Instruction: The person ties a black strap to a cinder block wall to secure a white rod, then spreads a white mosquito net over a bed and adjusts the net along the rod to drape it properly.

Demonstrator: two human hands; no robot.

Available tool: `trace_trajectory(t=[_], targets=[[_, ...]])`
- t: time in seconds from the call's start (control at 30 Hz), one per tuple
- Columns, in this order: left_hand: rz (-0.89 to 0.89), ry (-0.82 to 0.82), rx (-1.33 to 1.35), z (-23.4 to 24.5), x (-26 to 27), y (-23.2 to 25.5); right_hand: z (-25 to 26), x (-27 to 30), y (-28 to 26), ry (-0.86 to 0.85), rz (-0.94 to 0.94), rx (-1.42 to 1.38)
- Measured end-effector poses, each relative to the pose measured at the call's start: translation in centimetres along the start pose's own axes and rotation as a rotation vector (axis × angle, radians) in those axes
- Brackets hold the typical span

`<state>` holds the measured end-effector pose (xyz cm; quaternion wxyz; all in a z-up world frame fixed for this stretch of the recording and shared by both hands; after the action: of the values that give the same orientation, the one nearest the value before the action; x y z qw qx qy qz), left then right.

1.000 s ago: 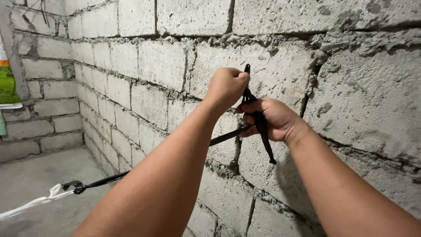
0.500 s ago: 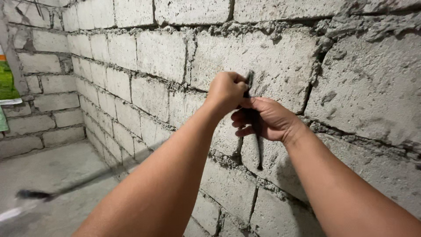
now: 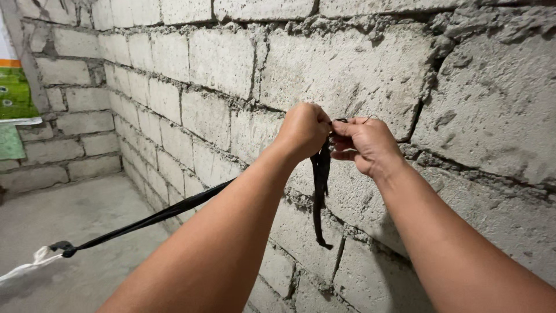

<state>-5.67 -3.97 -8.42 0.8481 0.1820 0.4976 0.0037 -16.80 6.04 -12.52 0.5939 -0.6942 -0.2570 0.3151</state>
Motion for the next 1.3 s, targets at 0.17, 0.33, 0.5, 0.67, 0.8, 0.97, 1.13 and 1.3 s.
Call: trace_trajectory(t=[0.17,0.33,0.5,0.67,0.8,0.97,1.13,1.3], targets=[[0.081,0.085,-0.095,1.2,0.7,-0.3,-1.1,0.2,0.0,-0.024,0.016,0.046],[0.114,0.137,-0.076,2.0,1.0,0.2,-1.9,0.6,-0.5,-0.121,0.057,0.085],[-0.005,0.103,-0.108,2.6,1.1,1.9,-2.2,1.0,-0.6,-0.166,0.039,0.115],[0.260,0.150,0.017,2.7,1.1,0.5,-3.1,2.2,-1.5,-0.043,0.227,0.224],[0.286,0.233,-0.039,3.4,1.4,0.0,-4.2,3.7,-2.8,0.016,0.432,0.423],[0.066,0.245,-0.059,2.8,-0.3,-1.1,-3.2,2.6,-3.3,0.018,0.363,0.330],[0.120,0.024,-0.073,1.2,-0.8,-2.3,-2.1,1.3,-2.7,0.014,0.257,0.136],[0.242,-0.127,0.021,0.4,0.0,-2.4,-1.4,1.4,-2.7,0.091,0.257,0.137]])
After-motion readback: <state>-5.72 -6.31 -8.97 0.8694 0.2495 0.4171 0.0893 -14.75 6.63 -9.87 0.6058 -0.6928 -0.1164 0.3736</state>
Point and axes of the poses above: each hand's wrist, its own x-axis away from the middle knuckle, its own z-axis out of the back of the hand, y = z × x, the point moved 8 cm from there along -x, towards the middle knuckle, and after that the axes turned 12 degrees about -z, right-handed, at the moved point
